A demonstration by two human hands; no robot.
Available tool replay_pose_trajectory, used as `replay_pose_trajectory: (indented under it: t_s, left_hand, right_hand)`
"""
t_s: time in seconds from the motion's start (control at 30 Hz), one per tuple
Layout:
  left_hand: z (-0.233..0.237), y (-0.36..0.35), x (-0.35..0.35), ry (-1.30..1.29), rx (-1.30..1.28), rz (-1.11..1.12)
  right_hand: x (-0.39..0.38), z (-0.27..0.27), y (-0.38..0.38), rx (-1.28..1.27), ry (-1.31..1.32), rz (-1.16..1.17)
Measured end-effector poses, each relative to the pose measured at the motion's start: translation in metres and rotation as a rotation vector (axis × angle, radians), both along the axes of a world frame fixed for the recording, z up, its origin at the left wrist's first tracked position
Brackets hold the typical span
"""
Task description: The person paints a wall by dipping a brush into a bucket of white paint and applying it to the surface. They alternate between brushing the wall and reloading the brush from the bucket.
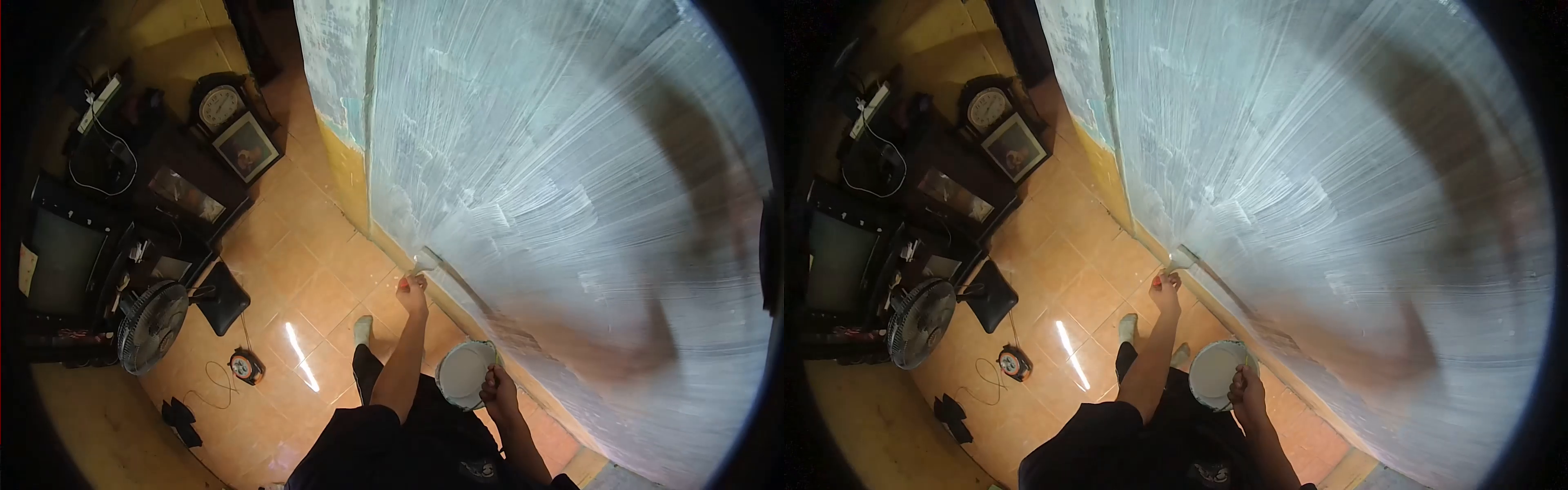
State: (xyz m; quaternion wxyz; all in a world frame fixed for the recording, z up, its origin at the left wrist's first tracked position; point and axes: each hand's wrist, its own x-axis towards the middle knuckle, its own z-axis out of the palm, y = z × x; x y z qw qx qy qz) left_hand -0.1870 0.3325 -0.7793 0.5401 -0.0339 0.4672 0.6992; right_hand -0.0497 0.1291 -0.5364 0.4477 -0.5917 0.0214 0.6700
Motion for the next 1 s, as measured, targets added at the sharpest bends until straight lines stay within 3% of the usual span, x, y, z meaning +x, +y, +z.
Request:
replay_pose_trajectory:
  t_s: [0.2,0.37,0.5,0.63,0.8,0.9,1.0]
  left_hand:
    - [0.191,0.003,-0.013,0.365,0.176,-0.062]
    - [0.363,-0.003,-0.024,0.512,0.387,-0.127]
    - [0.464,-0.005,-0.028,0.507,0.638,-0.113]
    - [0.489,-0.004,-0.031,0.466,0.769,0.005]
    - [0.432,-0.007,-0.033,0.406,0.708,-0.016]
    - [0.404,-0.026,-0.045,0.553,0.601,-0.041]
    - [0.383,-0.042,-0.075,0.646,0.546,-0.287]
  right_hand:
    - [0.005,0.001,-0.001,0.053,0.004,0.004]
    - [0.002,0.001,0.006,0.114,0.049,0.016]
    - [-0.002,0.003,0.012,0.134,0.088,-0.006]
    - [-0.006,0.011,0.012,0.190,0.106,-0.016]
    - [-0.013,0.025,0.014,0.254,0.149,-0.018]
    - [-0.016,0.041,0.017,0.291,0.167,-0.022]
    - [-0.019,0.069,0.020,0.302,0.148,0.000]
